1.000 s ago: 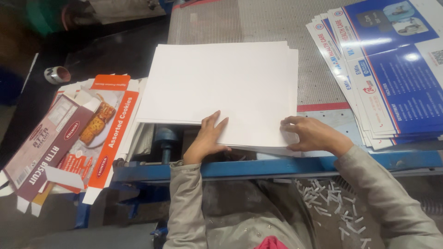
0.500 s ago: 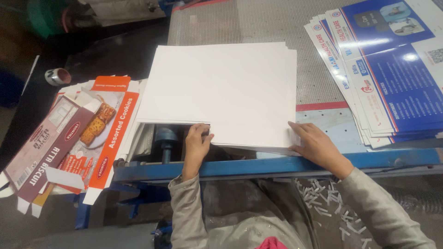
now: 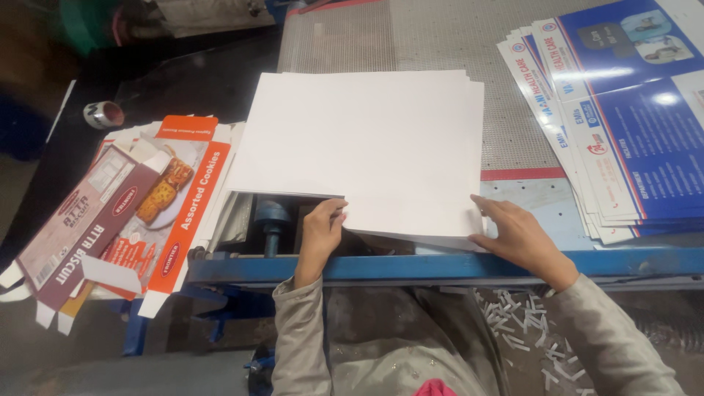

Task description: The person folds white paper sheets in half and then folds the edges inward to create a crease. They repeat this process for multiple sheets, stacking the finished folded papers on the table.

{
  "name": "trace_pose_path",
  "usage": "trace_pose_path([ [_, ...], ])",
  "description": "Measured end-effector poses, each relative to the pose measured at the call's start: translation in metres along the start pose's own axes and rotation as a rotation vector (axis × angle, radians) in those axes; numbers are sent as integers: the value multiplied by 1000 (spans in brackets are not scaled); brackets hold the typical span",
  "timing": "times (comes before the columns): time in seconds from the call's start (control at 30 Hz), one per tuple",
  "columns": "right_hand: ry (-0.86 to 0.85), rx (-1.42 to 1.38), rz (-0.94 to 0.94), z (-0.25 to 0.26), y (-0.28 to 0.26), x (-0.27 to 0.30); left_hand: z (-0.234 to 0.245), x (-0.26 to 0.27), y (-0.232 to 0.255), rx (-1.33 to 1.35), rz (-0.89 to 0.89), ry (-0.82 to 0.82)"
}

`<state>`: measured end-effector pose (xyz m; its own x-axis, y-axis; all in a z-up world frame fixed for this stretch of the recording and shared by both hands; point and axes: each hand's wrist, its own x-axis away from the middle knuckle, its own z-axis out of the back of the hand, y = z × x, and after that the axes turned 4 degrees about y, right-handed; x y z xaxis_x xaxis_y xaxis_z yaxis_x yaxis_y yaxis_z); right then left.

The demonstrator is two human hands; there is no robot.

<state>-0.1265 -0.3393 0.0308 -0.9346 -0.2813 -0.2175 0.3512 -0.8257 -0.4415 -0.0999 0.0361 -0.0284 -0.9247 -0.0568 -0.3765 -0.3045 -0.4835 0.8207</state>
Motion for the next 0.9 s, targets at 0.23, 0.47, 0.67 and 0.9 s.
trace_pose_path([
  [0.23,-18,-543,-279,-3,4,-2,-2,2,-10,35,-39,-41],
  [0.47,33,-1074,-655,1,5,-9,3,-4,13,-187,-158,-243],
  [0.67,68,-1315,-643,8,19,-21,3,-32,1,-291,-279,-278],
  [0.9,144,-1276,-470,22,15,-25,5,-79,6,-375,-480,-109],
])
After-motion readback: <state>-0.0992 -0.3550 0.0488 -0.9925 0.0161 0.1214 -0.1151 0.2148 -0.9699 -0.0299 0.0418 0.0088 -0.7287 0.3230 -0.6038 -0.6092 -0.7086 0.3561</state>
